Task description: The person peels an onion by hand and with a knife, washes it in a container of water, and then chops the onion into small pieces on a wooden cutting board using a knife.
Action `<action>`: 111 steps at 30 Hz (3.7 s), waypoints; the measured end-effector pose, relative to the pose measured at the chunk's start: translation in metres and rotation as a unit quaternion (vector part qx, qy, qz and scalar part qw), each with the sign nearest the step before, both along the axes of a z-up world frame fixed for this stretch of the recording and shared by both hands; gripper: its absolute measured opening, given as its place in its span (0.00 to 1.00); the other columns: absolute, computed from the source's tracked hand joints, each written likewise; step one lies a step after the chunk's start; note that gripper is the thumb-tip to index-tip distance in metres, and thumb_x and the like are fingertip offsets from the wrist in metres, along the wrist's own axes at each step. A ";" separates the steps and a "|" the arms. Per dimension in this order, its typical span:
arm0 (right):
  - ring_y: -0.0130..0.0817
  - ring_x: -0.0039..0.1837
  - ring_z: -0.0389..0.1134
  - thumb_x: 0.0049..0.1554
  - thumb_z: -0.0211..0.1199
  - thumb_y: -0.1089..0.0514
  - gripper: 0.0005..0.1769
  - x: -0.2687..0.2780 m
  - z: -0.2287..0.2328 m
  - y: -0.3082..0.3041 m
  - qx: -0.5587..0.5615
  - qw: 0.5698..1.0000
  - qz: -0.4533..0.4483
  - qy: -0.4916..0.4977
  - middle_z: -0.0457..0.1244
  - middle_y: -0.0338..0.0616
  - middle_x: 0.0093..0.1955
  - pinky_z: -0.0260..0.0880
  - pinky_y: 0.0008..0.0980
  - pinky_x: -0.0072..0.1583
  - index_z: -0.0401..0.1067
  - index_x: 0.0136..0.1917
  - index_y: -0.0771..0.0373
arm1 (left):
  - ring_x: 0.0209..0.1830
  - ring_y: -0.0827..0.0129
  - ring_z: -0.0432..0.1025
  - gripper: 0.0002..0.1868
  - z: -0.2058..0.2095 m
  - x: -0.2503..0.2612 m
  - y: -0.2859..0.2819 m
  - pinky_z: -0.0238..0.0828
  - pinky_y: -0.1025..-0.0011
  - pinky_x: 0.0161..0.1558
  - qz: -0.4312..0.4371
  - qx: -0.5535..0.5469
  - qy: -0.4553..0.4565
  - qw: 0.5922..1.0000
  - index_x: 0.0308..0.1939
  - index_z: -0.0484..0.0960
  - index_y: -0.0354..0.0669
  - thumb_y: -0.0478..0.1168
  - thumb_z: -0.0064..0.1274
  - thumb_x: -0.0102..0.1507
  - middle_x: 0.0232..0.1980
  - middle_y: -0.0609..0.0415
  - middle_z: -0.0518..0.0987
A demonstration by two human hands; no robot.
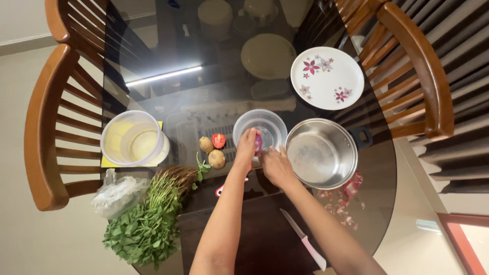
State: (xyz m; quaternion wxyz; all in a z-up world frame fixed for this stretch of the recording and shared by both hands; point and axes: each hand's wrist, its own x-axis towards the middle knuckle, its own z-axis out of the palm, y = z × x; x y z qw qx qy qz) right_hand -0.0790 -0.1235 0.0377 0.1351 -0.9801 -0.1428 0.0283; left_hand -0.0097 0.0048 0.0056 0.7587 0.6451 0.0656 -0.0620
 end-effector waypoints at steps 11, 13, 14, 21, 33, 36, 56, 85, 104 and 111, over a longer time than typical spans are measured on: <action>0.50 0.71 0.65 0.63 0.59 0.52 0.26 -0.015 0.033 0.008 0.443 0.876 -0.189 -0.033 0.62 0.55 0.69 0.64 0.40 0.68 0.62 0.69 0.67 | 0.63 0.63 0.66 0.26 0.046 -0.012 0.001 0.70 0.63 0.60 -0.024 -0.061 0.087 0.994 0.67 0.73 0.57 0.59 0.33 0.71 0.65 0.55 0.65; 0.48 0.71 0.64 0.62 0.60 0.52 0.27 0.003 0.045 0.010 0.467 0.865 -0.183 -0.011 0.61 0.54 0.71 0.63 0.39 0.68 0.61 0.71 0.64 | 0.68 0.62 0.64 0.28 0.048 -0.014 0.000 0.65 0.61 0.68 -0.037 -0.086 0.088 0.992 0.72 0.71 0.58 0.60 0.34 0.71 0.69 0.55 0.62; 0.47 0.71 0.64 0.62 0.61 0.52 0.29 0.012 0.051 0.010 0.490 0.854 -0.174 0.006 0.61 0.53 0.72 0.63 0.39 0.67 0.61 0.73 0.61 | 0.73 0.61 0.59 0.30 0.048 -0.012 -0.003 0.55 0.62 0.72 -0.059 -0.090 0.077 0.991 0.74 0.67 0.58 0.60 0.33 0.72 0.74 0.53 0.62; 0.54 0.69 0.64 0.57 0.63 0.65 0.26 0.030 0.058 0.009 0.367 0.914 -0.055 -0.165 0.61 0.55 0.68 0.67 0.44 0.65 0.66 0.69 0.61 | 0.89 0.52 0.42 0.32 0.028 -0.005 0.009 0.33 0.53 0.84 -0.093 0.314 -0.194 0.925 0.81 0.53 0.52 0.60 0.23 0.77 0.86 0.49 0.52; 0.56 0.66 0.64 0.57 0.66 0.63 0.25 -0.030 0.083 -0.019 0.321 0.925 -0.096 -0.178 0.62 0.55 0.64 0.65 0.46 0.65 0.67 0.67 0.63 | 0.80 0.45 0.44 0.31 0.103 -0.077 0.025 0.34 0.33 0.69 -0.137 0.568 -0.159 0.796 0.75 0.64 0.63 0.60 0.39 0.69 0.82 0.47 0.51; 0.48 0.63 0.67 0.54 0.69 0.59 0.26 -0.085 0.088 -0.040 0.377 0.903 -0.173 -0.109 0.63 0.51 0.61 0.68 0.41 0.63 0.68 0.66 0.61 | 0.72 0.55 0.70 0.25 0.114 -0.109 0.047 0.66 0.59 0.70 -0.142 0.345 -0.157 0.914 0.69 0.73 0.53 0.54 0.48 0.70 0.70 0.49 0.75; 0.51 0.67 0.62 0.55 0.66 0.54 0.19 -0.245 0.025 -0.087 0.119 0.965 -0.117 -0.201 0.63 0.48 0.64 0.62 0.49 0.66 0.76 0.60 0.55 | 0.66 0.48 0.69 0.17 0.094 -0.271 0.041 0.68 0.56 0.62 -0.130 0.421 -0.202 0.874 0.58 0.82 0.46 0.43 0.54 0.66 0.66 0.44 0.76; 0.52 0.55 0.67 0.49 0.64 0.59 0.29 -0.295 0.000 -0.077 0.110 0.981 -0.160 0.025 0.62 0.49 0.53 0.68 0.49 0.55 0.65 0.64 0.59 | 0.49 0.54 0.77 0.10 0.093 -0.297 0.066 0.74 0.60 0.49 -0.137 0.387 -0.092 0.907 0.47 0.85 0.44 0.40 0.52 0.65 0.49 0.51 0.83; 0.58 0.50 0.71 0.66 0.57 0.43 0.21 -0.304 0.003 -0.109 0.214 0.894 -0.388 -0.066 0.68 0.61 0.52 0.68 0.49 0.50 0.75 0.59 0.61 | 0.61 0.47 0.69 0.27 0.069 -0.257 0.031 0.69 0.54 0.59 -0.246 0.369 -0.240 0.863 0.64 0.76 0.50 0.49 0.61 0.61 0.62 0.44 0.74; 0.55 0.44 0.74 0.61 0.55 0.36 0.25 -0.302 -0.022 -0.148 0.151 0.862 -0.440 0.203 0.69 0.58 0.39 0.70 0.49 0.47 0.76 0.60 0.52 | 0.57 0.43 0.67 0.47 0.047 -0.249 -0.067 0.70 0.52 0.55 -0.299 0.409 -0.236 0.829 0.72 0.64 0.42 0.51 0.67 0.53 0.67 0.38 0.67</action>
